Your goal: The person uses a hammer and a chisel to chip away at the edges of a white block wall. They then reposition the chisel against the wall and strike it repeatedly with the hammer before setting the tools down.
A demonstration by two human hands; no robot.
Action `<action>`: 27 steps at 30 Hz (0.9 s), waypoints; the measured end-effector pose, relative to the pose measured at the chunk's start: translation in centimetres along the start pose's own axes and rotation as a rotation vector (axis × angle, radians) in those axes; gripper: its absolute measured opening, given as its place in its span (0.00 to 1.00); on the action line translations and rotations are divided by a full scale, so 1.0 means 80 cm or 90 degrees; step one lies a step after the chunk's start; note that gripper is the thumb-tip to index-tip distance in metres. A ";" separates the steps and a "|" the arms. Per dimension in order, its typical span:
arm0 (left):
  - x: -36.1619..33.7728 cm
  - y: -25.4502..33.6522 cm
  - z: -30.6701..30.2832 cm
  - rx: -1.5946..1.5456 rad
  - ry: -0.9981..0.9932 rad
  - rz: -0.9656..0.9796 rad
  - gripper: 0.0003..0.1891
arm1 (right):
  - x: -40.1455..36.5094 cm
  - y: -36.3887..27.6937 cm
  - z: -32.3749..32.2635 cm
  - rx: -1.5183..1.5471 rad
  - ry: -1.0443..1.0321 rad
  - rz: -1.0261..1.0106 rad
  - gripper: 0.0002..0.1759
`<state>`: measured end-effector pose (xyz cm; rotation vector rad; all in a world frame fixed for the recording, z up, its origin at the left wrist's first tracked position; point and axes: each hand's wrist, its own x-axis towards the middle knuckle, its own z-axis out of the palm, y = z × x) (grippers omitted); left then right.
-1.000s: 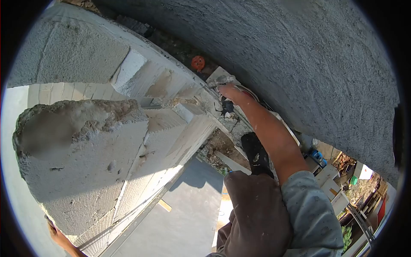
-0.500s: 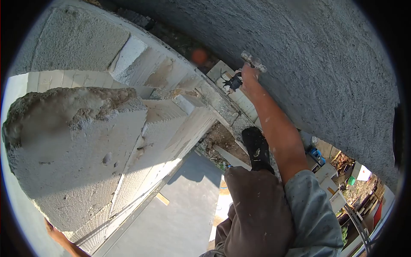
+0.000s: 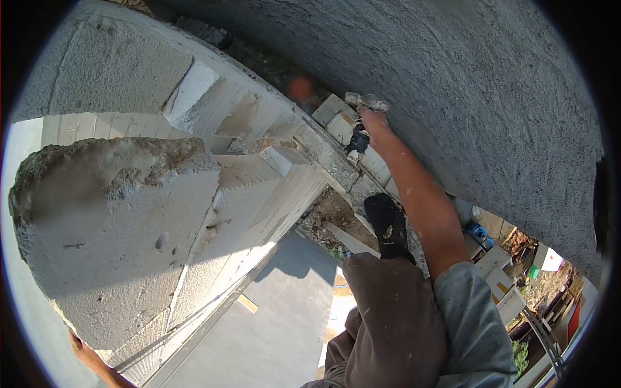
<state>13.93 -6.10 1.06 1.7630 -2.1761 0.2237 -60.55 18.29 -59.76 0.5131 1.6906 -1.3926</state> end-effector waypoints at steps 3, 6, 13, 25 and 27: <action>-0.005 0.003 0.004 0.025 0.016 -0.001 0.21 | -0.026 0.011 -0.001 -0.089 0.055 -0.020 0.22; -0.008 0.012 0.009 0.062 0.046 0.032 0.21 | -0.106 0.003 0.008 -0.261 0.048 -0.026 0.27; -0.015 0.039 0.012 0.043 0.041 0.039 0.21 | -0.111 0.008 0.004 -0.205 -0.172 0.086 0.24; -0.006 0.016 0.014 0.060 0.034 0.030 0.21 | -0.094 0.030 -0.004 -0.418 -0.053 0.008 0.22; -0.008 0.019 0.005 0.087 0.007 0.015 0.21 | -0.114 0.026 -0.012 -0.247 -0.228 0.125 0.22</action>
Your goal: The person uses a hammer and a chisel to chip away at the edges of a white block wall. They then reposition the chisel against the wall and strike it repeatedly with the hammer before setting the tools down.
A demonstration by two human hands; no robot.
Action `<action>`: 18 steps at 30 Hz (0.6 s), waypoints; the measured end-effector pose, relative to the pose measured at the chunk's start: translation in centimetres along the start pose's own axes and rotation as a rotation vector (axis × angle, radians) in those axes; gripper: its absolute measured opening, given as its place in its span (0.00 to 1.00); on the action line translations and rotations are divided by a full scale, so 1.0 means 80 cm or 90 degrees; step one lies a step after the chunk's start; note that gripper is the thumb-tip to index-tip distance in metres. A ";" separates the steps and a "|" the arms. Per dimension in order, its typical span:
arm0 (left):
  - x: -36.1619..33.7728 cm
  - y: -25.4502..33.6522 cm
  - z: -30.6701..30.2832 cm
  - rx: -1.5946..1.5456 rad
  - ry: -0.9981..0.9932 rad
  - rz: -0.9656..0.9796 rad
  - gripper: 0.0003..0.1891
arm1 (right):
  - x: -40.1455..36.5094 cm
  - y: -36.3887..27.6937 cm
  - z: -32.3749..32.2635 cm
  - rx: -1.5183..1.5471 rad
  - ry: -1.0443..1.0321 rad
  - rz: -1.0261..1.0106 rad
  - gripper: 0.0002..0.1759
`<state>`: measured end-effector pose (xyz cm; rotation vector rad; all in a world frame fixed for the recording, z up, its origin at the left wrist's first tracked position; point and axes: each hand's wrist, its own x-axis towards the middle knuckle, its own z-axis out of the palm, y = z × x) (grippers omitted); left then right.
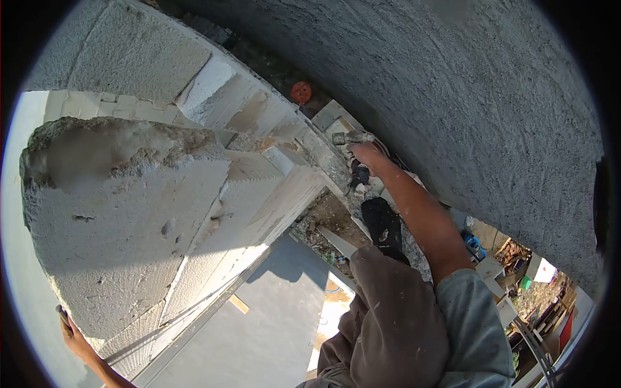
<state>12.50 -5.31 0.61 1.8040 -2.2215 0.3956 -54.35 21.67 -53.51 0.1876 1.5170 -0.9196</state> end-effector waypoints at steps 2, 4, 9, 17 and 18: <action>0.006 -0.002 0.000 -0.007 0.007 0.013 0.21 | 0.016 0.005 0.005 0.014 0.054 -0.006 0.21; 0.007 -0.022 0.008 -0.049 0.045 0.042 0.21 | 0.001 -0.006 0.006 0.051 0.092 -0.029 0.19; 0.013 -0.042 0.000 -0.102 0.010 0.014 0.21 | 0.056 -0.031 -0.032 0.310 0.209 -0.116 0.21; -0.012 0.040 0.016 -0.057 0.059 0.011 0.21 | 0.077 -0.023 0.034 -0.123 0.155 -0.058 0.28; -0.016 0.038 0.010 -0.046 0.049 0.009 0.21 | 0.063 -0.019 0.034 -0.085 0.115 -0.039 0.27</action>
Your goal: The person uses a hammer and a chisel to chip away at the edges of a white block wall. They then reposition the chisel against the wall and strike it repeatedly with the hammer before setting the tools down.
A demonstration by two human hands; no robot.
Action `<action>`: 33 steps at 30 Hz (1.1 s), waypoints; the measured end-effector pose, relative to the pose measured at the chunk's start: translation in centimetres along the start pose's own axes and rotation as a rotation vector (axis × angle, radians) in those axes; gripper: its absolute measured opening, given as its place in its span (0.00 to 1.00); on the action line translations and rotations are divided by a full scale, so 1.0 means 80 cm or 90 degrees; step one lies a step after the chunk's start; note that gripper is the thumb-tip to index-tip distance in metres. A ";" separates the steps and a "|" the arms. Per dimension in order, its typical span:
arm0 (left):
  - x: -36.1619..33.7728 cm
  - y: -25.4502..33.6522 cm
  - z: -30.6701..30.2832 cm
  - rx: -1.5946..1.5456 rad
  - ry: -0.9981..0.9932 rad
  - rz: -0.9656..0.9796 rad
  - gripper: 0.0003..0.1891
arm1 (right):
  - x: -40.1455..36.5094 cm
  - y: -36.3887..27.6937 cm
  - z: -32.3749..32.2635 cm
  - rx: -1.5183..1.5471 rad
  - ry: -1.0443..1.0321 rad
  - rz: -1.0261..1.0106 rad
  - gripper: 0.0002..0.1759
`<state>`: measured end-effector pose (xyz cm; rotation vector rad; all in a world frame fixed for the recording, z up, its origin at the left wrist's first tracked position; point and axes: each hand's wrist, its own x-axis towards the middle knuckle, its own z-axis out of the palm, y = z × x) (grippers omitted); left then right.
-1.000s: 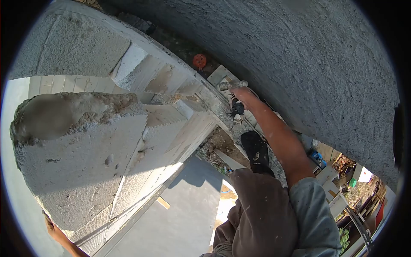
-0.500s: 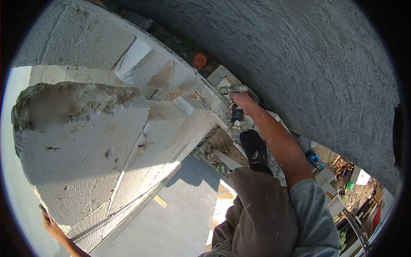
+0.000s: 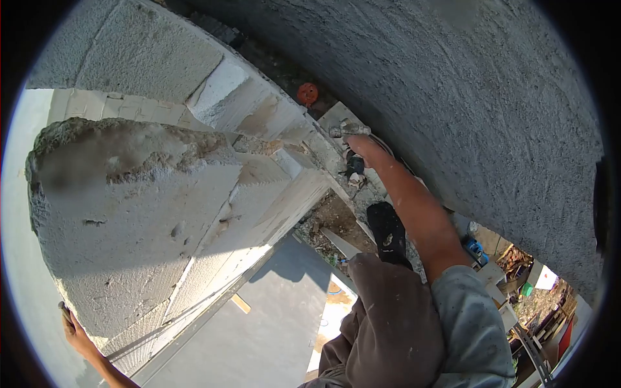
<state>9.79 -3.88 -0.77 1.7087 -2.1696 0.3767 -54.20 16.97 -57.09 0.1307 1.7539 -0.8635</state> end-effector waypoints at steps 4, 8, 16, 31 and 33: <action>0.012 -0.032 -0.009 0.009 -0.016 0.012 0.21 | -0.031 -0.019 -0.019 0.152 -0.083 0.026 0.21; 0.018 -0.066 -0.012 -0.063 -0.015 0.019 0.22 | -0.010 -0.037 -0.048 0.346 -0.030 -0.057 0.18; 0.000 0.008 0.002 -0.043 0.010 0.000 0.21 | 0.033 -0.034 0.007 0.000 0.210 -0.019 0.29; 0.005 -0.013 -0.006 -0.028 -0.019 -0.011 0.20 | 0.010 -0.068 -0.075 0.576 0.255 -0.078 0.29; 0.002 -0.002 -0.004 -0.029 0.004 -0.010 0.20 | 0.019 -0.036 -0.032 0.216 0.249 -0.034 0.29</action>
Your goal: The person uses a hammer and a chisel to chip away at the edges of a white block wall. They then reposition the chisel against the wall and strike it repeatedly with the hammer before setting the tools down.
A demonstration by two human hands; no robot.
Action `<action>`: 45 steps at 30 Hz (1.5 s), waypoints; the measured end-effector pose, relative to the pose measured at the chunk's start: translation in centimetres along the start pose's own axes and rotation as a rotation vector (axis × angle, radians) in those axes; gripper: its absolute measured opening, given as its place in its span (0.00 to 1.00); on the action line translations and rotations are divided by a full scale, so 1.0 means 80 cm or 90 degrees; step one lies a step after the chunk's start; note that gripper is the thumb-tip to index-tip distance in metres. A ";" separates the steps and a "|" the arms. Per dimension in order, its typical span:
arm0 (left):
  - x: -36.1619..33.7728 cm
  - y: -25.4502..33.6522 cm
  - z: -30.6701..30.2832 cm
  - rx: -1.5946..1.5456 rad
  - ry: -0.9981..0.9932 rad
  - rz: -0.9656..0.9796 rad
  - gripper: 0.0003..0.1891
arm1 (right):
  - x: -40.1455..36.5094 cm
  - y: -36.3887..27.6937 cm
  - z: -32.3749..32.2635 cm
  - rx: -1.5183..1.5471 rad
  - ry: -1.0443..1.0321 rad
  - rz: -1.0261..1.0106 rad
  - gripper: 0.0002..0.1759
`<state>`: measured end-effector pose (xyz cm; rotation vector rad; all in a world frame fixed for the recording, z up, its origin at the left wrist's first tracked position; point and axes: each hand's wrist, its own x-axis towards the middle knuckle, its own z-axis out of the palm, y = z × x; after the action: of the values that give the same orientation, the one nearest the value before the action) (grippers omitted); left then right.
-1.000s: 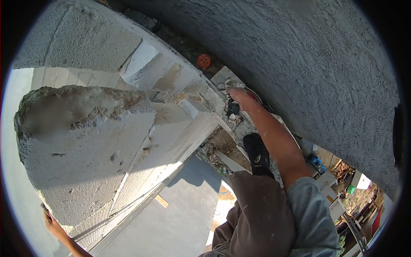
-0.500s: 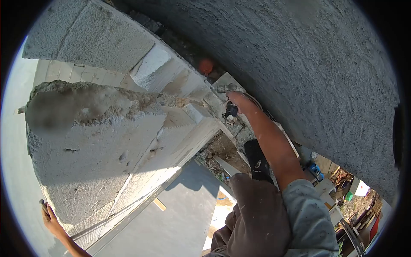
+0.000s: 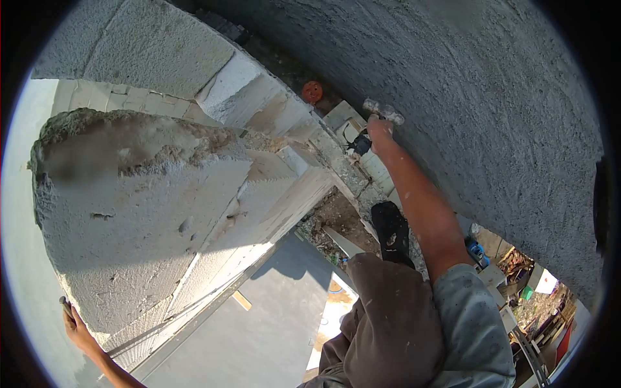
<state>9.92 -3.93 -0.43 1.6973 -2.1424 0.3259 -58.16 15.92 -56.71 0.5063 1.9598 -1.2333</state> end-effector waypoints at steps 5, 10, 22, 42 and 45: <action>0.002 0.001 0.003 0.030 0.003 0.030 0.21 | -0.023 0.026 -0.003 -0.203 -0.313 0.057 0.25; 0.010 -0.032 -0.007 0.042 -0.008 0.038 0.20 | -0.042 -0.003 -0.031 0.055 -0.316 0.078 0.18; 0.003 -0.020 -0.004 0.012 -0.005 0.022 0.20 | -0.006 0.031 0.011 -0.221 -0.325 0.029 0.21; 0.000 -0.005 0.000 0.019 0.001 0.047 0.20 | -0.039 0.002 0.001 -0.039 -0.409 0.122 0.19; 0.005 -0.016 -0.007 0.055 -0.014 0.018 0.20 | -0.036 -0.008 -0.009 0.020 -0.392 0.111 0.17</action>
<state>11.13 -4.34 0.17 1.7265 -2.1998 0.4156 -57.02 16.44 -53.96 0.2599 1.3502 -1.1393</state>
